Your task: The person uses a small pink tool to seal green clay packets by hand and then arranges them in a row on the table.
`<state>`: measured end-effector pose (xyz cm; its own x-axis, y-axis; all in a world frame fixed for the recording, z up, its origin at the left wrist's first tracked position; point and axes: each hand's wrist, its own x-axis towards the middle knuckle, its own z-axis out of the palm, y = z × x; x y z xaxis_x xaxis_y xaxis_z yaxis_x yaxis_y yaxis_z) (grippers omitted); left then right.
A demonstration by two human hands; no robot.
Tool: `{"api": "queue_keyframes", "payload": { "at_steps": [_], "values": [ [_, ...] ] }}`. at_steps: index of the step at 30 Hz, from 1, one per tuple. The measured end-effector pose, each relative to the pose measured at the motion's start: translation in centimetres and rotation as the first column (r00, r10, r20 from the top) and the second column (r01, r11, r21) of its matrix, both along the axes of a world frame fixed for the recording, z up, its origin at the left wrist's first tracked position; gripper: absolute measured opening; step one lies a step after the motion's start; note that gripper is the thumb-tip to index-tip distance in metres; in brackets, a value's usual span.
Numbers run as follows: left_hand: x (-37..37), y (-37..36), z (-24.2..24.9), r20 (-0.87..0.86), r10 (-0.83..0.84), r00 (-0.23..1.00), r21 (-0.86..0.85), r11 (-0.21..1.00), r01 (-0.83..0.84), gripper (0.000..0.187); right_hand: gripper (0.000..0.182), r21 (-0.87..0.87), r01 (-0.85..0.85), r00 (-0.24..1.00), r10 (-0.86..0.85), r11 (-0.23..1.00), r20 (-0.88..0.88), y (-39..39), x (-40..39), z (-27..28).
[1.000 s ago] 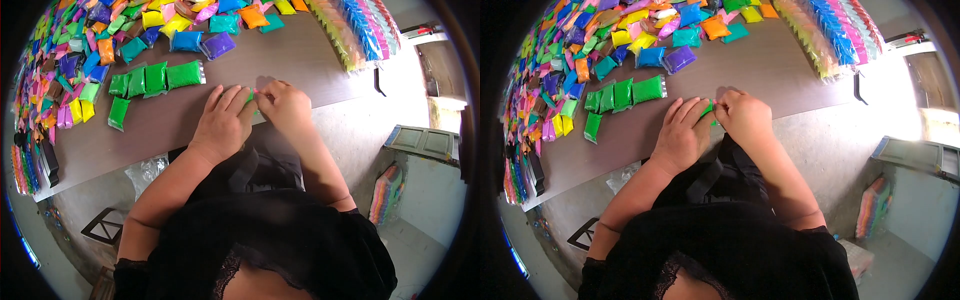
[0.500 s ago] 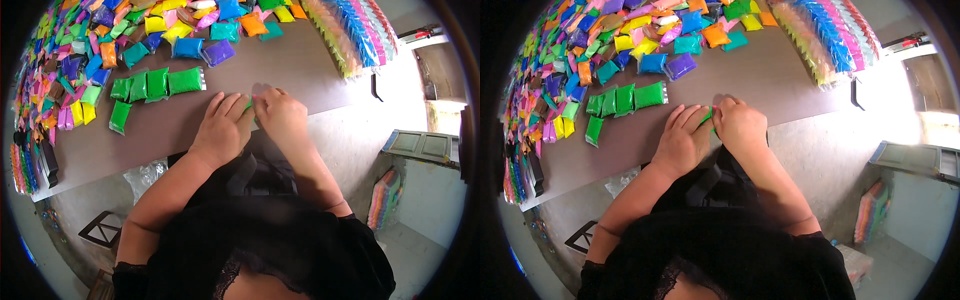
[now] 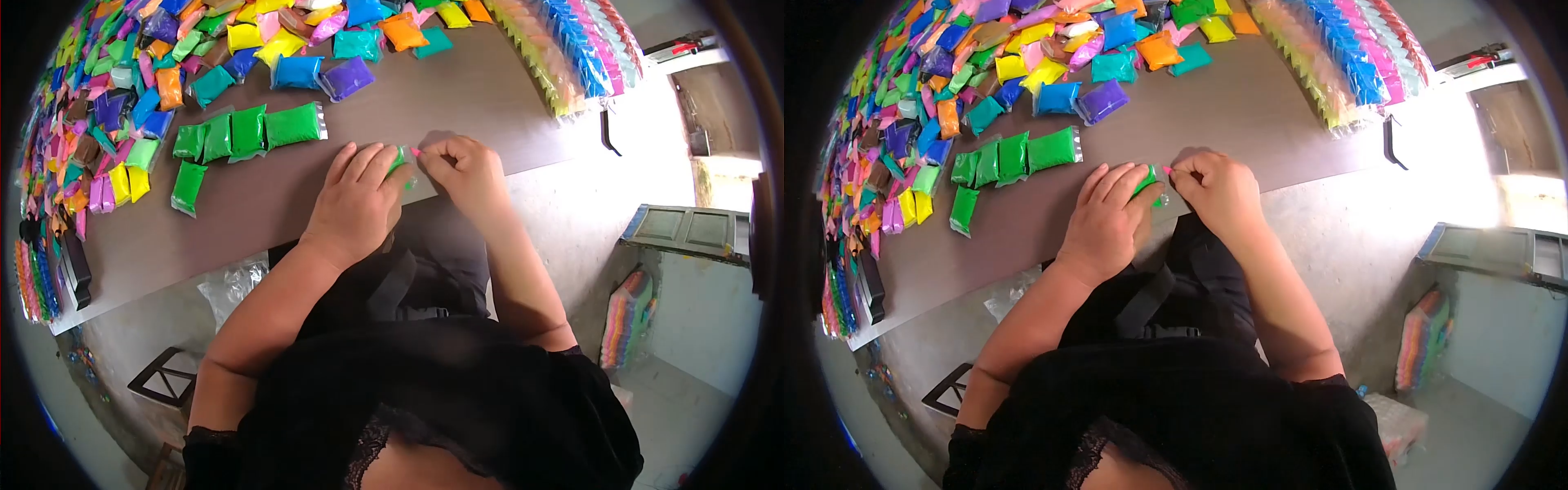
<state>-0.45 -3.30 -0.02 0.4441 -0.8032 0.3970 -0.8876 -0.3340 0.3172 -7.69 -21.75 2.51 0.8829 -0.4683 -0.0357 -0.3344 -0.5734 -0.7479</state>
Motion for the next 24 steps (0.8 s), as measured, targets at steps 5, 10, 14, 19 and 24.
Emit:
{"api": "queue_keyframes", "payload": {
  "at_steps": [5, 10, 14, 19, 24],
  "values": [
    [0.0, 0.0, 0.0, -0.004, -0.004, 1.0, 0.003, 1.0, 0.004, 0.033, 0.014, -0.004, -0.033, 0.997, 0.033, 0.999, 0.072, -0.4, 0.1, -0.3],
    [0.1, 0.1, 0.4, -0.044, -0.022, 0.999, 0.029, 0.999, 0.023, 0.034, 0.014, 0.286, 0.054, 0.998, -0.046, 0.957, -0.033, -2.5, -0.8, -0.2],
    [0.1, 0.0, 0.0, -0.029, -0.034, 0.999, 0.013, 0.999, 0.035, 0.034, 0.015, 0.218, 0.104, 0.988, -0.076, 0.97, -0.135, -3.0, -2.3, 1.2],
    [0.2, -0.1, 0.0, 0.003, -0.026, 1.0, 0.002, 1.0, 0.026, 0.033, 0.018, -0.035, 0.118, 0.968, -0.123, 0.992, -0.221, -3.7, -3.1, 1.1],
    [0.2, -0.1, 0.1, 0.018, -0.034, 0.999, 0.005, 0.999, 0.034, 0.032, 0.017, -0.079, 0.054, 0.954, -0.075, 0.995, -0.29, -4.5, -2.8, 1.9]
  ]
}}
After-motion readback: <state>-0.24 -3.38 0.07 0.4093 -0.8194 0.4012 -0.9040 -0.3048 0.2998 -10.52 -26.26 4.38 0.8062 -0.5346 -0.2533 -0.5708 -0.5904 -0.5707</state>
